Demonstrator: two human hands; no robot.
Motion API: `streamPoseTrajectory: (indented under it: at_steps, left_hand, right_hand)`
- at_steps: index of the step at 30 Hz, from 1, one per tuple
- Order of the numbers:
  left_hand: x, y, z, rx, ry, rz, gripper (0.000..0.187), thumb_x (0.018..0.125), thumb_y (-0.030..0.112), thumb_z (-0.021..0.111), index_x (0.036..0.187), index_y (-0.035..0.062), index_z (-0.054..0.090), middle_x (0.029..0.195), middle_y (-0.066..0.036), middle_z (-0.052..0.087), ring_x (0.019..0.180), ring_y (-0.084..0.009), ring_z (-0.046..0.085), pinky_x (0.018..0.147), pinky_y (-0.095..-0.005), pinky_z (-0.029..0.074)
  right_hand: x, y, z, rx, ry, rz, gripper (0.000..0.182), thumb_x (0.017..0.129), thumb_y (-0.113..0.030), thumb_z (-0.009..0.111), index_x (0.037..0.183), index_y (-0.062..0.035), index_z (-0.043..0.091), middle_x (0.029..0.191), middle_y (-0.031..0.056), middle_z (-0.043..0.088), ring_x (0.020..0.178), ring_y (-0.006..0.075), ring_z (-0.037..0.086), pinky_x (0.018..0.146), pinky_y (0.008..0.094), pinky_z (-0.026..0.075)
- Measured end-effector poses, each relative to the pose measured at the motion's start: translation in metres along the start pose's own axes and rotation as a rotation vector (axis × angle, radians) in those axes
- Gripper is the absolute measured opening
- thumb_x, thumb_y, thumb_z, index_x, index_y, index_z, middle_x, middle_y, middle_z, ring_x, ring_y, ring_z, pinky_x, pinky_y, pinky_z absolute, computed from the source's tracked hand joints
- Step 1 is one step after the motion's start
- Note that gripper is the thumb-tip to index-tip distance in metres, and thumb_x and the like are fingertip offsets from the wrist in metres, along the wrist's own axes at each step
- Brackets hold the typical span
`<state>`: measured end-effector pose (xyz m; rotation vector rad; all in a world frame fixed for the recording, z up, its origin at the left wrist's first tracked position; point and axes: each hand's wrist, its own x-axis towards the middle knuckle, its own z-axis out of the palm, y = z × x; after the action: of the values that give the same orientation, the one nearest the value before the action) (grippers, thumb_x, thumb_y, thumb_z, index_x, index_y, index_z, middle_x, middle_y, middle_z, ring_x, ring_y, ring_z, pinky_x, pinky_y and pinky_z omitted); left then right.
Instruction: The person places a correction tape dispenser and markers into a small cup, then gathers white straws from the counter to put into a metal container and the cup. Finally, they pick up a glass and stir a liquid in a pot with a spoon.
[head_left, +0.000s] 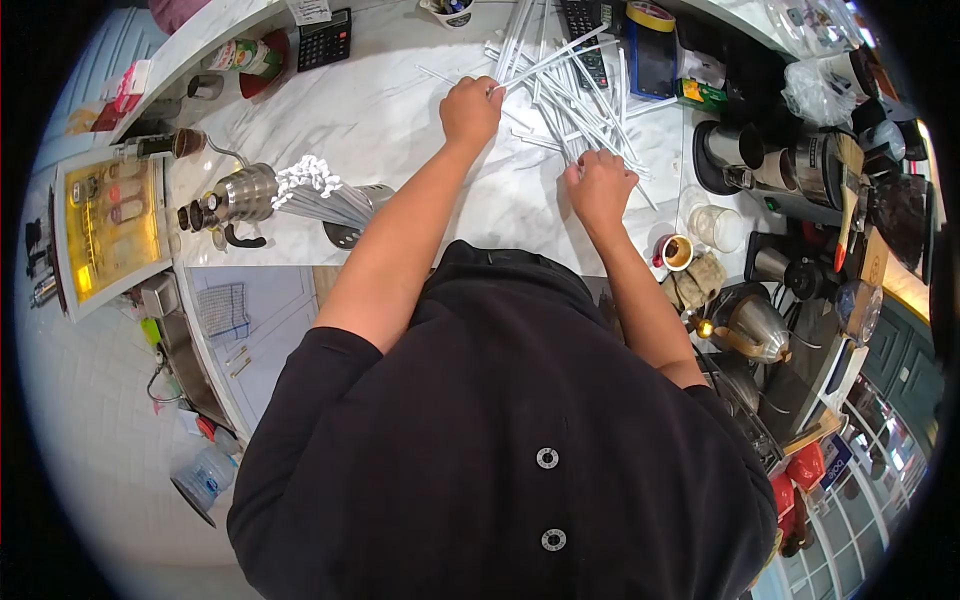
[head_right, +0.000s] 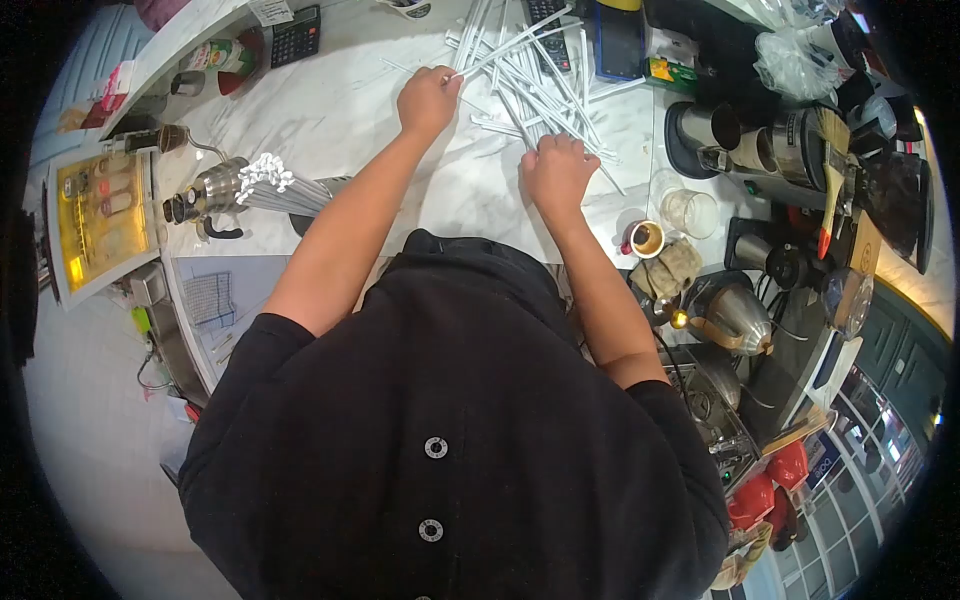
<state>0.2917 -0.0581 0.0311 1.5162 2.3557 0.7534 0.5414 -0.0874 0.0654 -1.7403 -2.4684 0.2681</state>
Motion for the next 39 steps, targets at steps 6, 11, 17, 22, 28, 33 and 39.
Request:
streamPoseTrajectory:
  at_steps: [6,11,17,22,28,33,39]
  left_hand:
    - [-0.013,0.016,-0.044,-0.231,0.193,0.127,0.015,0.090,0.027,0.081,0.094,0.0126,0.079,0.092,-0.006,0.072,0.085,-0.0282,0.069,0.075,-0.0420,0.055]
    - [-0.064,0.041,-0.110,-0.370,0.344,0.249,0.008,0.088,0.013,0.081,0.092,0.0084,0.076,0.089,-0.007,0.070,0.076,-0.0265,0.066,0.070,-0.0362,0.054]
    - [-0.135,0.027,-0.187,-0.344,0.466,0.480,0.020,0.072,0.007,0.081,0.075,0.0079,0.062,0.084,-0.007,0.065,0.075,-0.0268,0.064,0.063,-0.0380,0.050]
    - [-0.174,-0.009,-0.267,-0.377,0.404,0.505,0.022,0.069,0.005,0.079,0.073,0.0076,0.058,0.085,-0.008,0.066,0.073,-0.0267,0.062,0.062,-0.0355,0.049]
    - [-0.218,-0.065,-0.355,-0.383,0.448,0.497,0.019,0.079,0.011,0.071,0.076,0.0045,0.053,0.088,-0.017,0.063,0.075,-0.0278,0.058,0.068,-0.0363,0.047]
    - [-0.221,-0.108,-0.405,-0.387,0.581,0.503,0.025,0.082,0.018,0.067,0.075,0.0039,0.049,0.090,-0.016,0.062,0.081,-0.0263,0.057,0.072,-0.0354,0.046]
    - [-0.190,-0.142,-0.399,-0.354,0.438,0.585,0.019,0.069,0.002,0.072,0.070,0.0056,0.053,0.083,-0.010,0.059,0.073,-0.0260,0.057,0.065,-0.0335,0.046]
  right_hand:
    - [-0.005,0.003,-0.021,0.239,0.229,0.046,0.018,0.089,-0.027,0.075,0.095,-0.0101,0.075,0.100,0.0061,0.071,0.100,0.0297,0.065,0.088,0.0515,0.043]
    - [-0.008,-0.008,-0.063,0.468,0.519,0.051,0.015,0.088,-0.022,0.082,0.095,-0.0111,0.074,0.096,0.0046,0.071,0.095,0.0277,0.065,0.085,0.0446,0.044]
    - [-0.029,-0.039,-0.117,0.400,0.688,-0.072,0.015,0.085,-0.017,0.083,0.091,-0.0092,0.071,0.096,0.0052,0.071,0.094,0.0272,0.063,0.085,0.0422,0.044]
    - [-0.053,-0.087,-0.143,0.484,0.700,-0.199,0.015,0.082,-0.008,0.082,0.089,-0.0059,0.070,0.098,0.0100,0.070,0.095,0.0295,0.063,0.084,0.0408,0.048]
    - [-0.080,-0.158,-0.165,0.718,0.560,-0.327,0.017,0.079,0.000,0.079,0.088,-0.0016,0.065,0.098,0.0125,0.068,0.088,0.0258,0.062,0.082,0.0349,0.050]
    - [-0.094,-0.213,-0.171,1.024,0.475,-0.391,0.017,0.081,0.004,0.077,0.091,0.0000,0.063,0.100,0.0119,0.066,0.089,0.0203,0.061,0.082,0.0316,0.048]
    - [-0.092,-0.272,-0.137,0.900,0.463,-0.432,0.016,0.080,-0.001,0.078,0.086,-0.0016,0.063,0.095,0.0114,0.066,0.088,0.0237,0.062,0.081,0.0330,0.049]
